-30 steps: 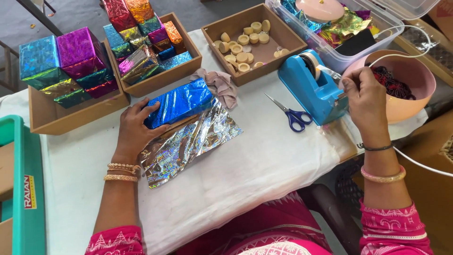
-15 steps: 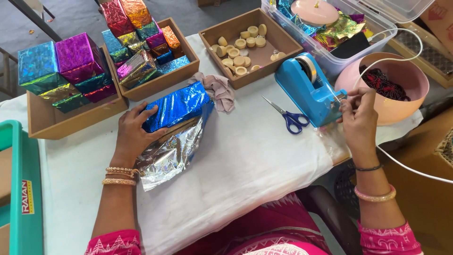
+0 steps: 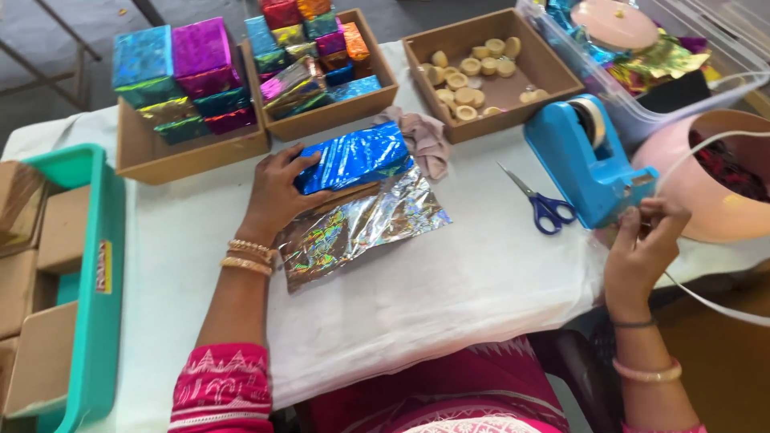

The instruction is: Wrapping small rectangular gift boxes with shiny decorative paper and securing them with tape.

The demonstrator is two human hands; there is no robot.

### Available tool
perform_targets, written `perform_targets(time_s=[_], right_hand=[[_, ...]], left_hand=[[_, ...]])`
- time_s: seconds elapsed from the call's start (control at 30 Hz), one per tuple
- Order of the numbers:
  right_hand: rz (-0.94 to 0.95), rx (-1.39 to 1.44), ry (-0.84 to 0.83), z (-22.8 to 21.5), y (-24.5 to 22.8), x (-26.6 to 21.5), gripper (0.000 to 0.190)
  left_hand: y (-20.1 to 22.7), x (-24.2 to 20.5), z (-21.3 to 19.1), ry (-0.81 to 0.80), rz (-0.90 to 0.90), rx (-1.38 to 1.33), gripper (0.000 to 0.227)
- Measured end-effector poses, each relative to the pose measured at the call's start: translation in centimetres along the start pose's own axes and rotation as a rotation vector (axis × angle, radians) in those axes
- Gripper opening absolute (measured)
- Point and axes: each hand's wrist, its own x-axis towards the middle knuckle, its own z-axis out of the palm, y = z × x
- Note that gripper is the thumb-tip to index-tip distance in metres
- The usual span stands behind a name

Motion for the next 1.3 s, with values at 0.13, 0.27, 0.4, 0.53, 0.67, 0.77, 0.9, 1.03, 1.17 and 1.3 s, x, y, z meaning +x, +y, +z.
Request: perform_targets(time_s=[0.13,0.27,0.4,0.53,0.67,0.77,0.9,1.03,1.17,1.3], right_hand=[[-0.174,-0.129,-0.051,1.9,-4.8,0.7,0.015],[-0.269,0.031,-0.301,6.5,-9.6,1.2,0.022],[-0.311,0.305,-0.672,12.4,-15.1,1.4,0.026],[-0.420,0.383,-0.844,18.1,-18.6,2.0,0.027],[-0.435,0.478,-0.961,23.0,-19.4,1.9,0.024],[-0.368,0.423,-1.000,24.8,-19.6,1.6,0.025],[-0.318,0.284,-0.951,25.8,-19.2,0.9,0.024],[-0.418,0.217,-0.852,26.3,-18.7,0.1,0.023],[-0.459,0.097,-0.807,26.8,-18.8,-0.1,0.023],[-0.400,0.070,-0.791,27.0,-18.9,-0.1,0.027]], left_hand=[[0.4,0.2,-0.2,0.013,-0.007,0.007,0.069],[0.6,0.2,-0.4,0.002,-0.010,0.001,0.070],[0.9,0.4,-0.4,-0.012,-0.036,-0.007,0.069],[0.8,0.3,-0.4,0.010,-0.011,0.014,0.069],[0.9,0.3,-0.4,0.015,-0.028,-0.002,0.067],[1.0,0.3,-0.5,0.018,-0.030,0.000,0.067],[0.8,0.2,-0.3,0.011,-0.034,-0.002,0.069],[0.6,0.3,-0.3,-0.008,-0.015,-0.019,0.068],[0.5,0.4,-0.3,-0.005,-0.007,-0.012,0.069],[0.6,0.5,-0.4,-0.016,0.003,-0.019,0.069]])
